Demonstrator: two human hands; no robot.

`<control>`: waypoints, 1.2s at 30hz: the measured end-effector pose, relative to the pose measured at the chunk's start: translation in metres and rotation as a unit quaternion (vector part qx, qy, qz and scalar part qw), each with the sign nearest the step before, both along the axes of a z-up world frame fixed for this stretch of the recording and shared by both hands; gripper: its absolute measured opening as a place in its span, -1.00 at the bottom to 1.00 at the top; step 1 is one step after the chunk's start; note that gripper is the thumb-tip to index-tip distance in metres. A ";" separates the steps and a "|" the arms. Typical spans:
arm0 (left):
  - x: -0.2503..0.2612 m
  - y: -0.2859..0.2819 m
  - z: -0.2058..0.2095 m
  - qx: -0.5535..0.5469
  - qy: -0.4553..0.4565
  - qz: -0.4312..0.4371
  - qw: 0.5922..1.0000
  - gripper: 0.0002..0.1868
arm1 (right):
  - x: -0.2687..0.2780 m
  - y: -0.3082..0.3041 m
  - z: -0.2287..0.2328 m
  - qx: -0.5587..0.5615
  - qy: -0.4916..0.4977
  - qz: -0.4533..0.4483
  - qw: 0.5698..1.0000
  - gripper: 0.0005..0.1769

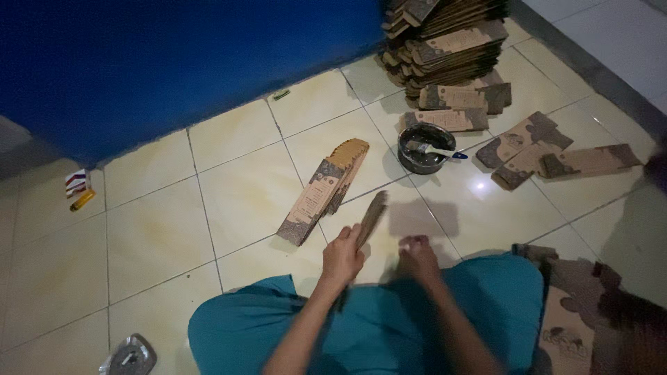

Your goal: The person sits on the floor and assembles flat cardboard pieces into a larger structure. They apply a liquid adhesive from a metal bowl using a brush to the edges of the cardboard and press the pieces together to bond them.

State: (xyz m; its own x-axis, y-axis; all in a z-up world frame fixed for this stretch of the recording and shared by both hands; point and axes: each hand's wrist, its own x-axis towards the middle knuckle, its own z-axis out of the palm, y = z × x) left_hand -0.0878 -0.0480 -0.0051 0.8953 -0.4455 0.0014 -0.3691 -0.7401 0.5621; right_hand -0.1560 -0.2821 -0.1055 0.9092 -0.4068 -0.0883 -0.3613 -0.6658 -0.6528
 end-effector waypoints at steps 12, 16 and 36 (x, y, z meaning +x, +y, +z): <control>0.003 0.025 -0.076 0.153 -0.053 -0.090 0.983 -0.44 | -0.030 -0.019 -0.023 -0.003 0.050 0.254 0.966 -0.71; 0.009 0.035 -0.071 0.238 -0.002 -0.149 0.960 -0.56 | -0.029 -0.023 -0.022 0.205 -0.072 0.250 0.944 -0.75; 0.083 0.023 -0.052 0.048 -0.102 -0.021 0.993 -0.66 | 0.004 -0.023 -0.032 0.237 -0.088 0.152 0.955 -0.69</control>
State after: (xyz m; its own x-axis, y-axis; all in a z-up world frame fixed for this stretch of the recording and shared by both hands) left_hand -0.0049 -0.0252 -0.0570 0.8613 -0.4895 0.1363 -0.4999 -0.7686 0.3993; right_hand -0.1520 -0.3046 -0.1376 0.9968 -0.0730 -0.0314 -0.0543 -0.3374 -0.9398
